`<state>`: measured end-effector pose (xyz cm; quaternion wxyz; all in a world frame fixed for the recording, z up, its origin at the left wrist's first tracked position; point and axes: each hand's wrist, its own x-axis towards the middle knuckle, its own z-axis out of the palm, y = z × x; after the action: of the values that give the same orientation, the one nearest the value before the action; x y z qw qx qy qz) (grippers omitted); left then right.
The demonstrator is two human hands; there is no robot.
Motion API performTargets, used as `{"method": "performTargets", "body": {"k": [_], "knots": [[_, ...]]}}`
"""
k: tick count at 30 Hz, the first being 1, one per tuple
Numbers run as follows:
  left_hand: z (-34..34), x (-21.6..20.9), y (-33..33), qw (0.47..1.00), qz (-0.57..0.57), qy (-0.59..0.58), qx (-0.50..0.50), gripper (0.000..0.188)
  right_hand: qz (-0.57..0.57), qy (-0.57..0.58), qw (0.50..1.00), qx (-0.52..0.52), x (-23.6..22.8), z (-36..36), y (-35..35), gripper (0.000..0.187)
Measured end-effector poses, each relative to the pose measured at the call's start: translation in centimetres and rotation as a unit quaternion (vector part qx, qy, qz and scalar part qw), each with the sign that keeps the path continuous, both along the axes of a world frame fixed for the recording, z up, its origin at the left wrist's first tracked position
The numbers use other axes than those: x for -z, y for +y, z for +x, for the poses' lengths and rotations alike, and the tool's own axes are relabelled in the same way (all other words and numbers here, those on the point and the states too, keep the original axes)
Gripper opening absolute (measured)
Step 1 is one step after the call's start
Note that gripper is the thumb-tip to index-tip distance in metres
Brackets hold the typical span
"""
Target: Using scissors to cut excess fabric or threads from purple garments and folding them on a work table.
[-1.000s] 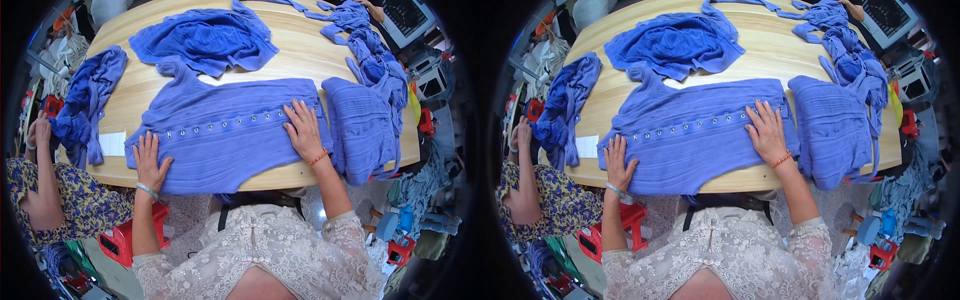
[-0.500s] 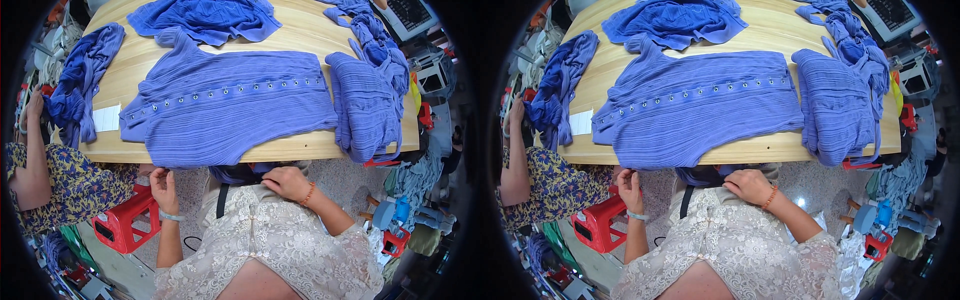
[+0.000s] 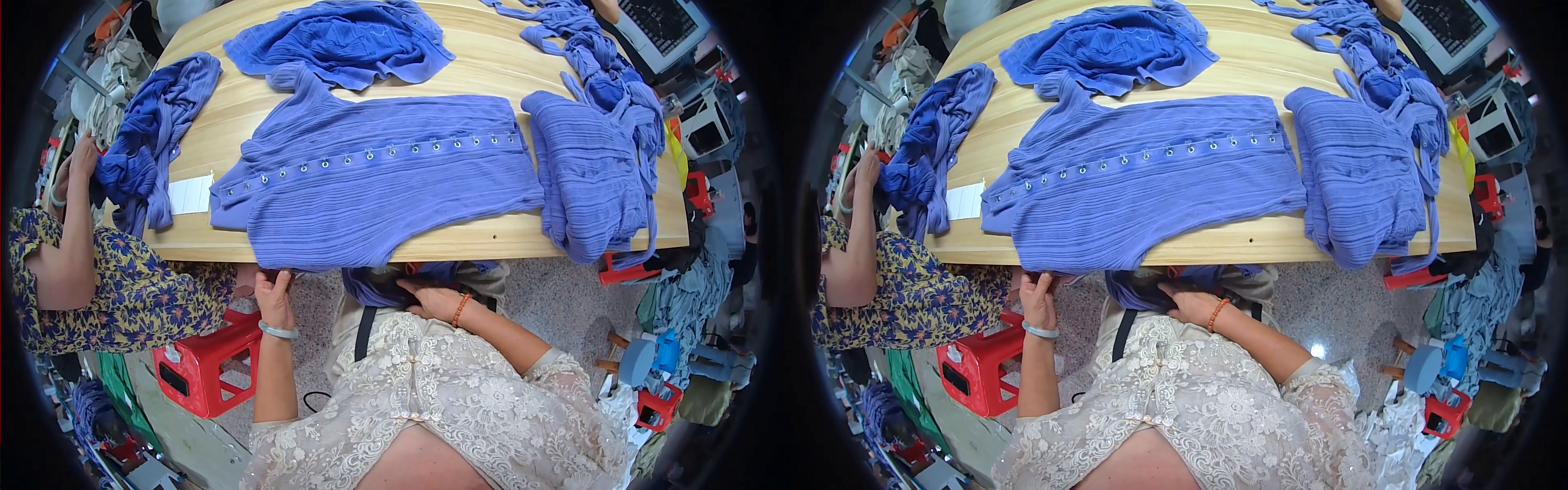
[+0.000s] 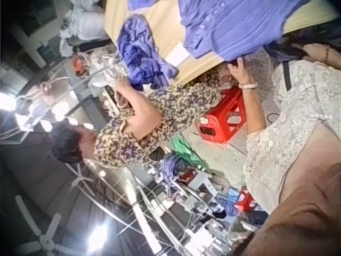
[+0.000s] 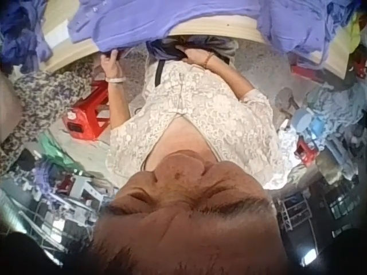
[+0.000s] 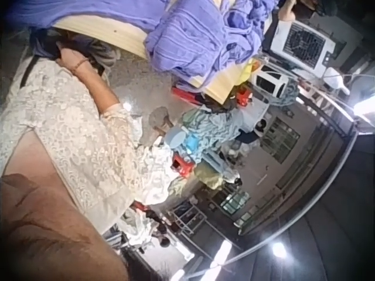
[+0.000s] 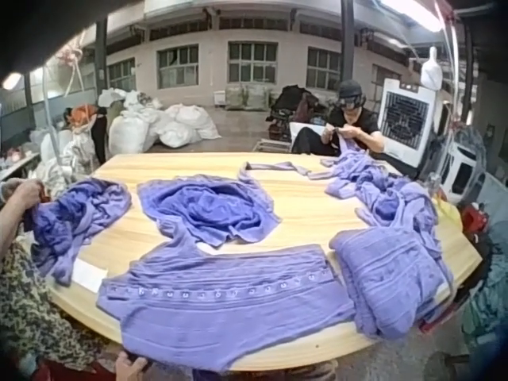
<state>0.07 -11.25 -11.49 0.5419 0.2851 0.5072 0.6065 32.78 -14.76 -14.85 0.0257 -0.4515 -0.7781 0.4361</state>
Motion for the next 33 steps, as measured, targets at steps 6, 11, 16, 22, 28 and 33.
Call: {"method": "performTargets", "body": {"k": [6, 11, 16, 22, 28, 33], "knots": [[0.2, -0.8, 0.2, 0.996, -0.023, -0.055, 0.061, 0.017, 0.045, -0.011, 0.999, -0.012, 2.8, -1.1, 0.9, 0.054], [0.3, -4.0, -0.2, 0.996, -0.03, -0.012, 0.082, 0.017, 0.011, 0.072, 0.993, 0.09, -1.8, -0.8, 0.0, 0.03], [0.3, -8.7, -0.3, 0.995, -0.017, 0.009, 0.097, 0.024, 0.017, 0.261, 0.956, 0.133, -10.8, 1.7, -0.3, 0.014], [-0.5, -12.4, 2.4, 0.986, -0.047, -0.061, 0.145, 0.029, -0.021, 0.362, 0.913, 0.188, -20.0, 6.7, 1.2, 0.014], [1.0, -13.5, 8.6, 0.98, -0.057, -0.146, 0.118, 0.025, 0.129, 0.388, 0.844, 0.347, -22.1, 10.0, 7.3, 0.023], [2.1, -11.5, 12.9, 0.973, -0.068, -0.182, 0.12, 0.032, 0.037, 0.382, 0.806, 0.451, -19.6, 11.0, 14.0, 0.023]]}}
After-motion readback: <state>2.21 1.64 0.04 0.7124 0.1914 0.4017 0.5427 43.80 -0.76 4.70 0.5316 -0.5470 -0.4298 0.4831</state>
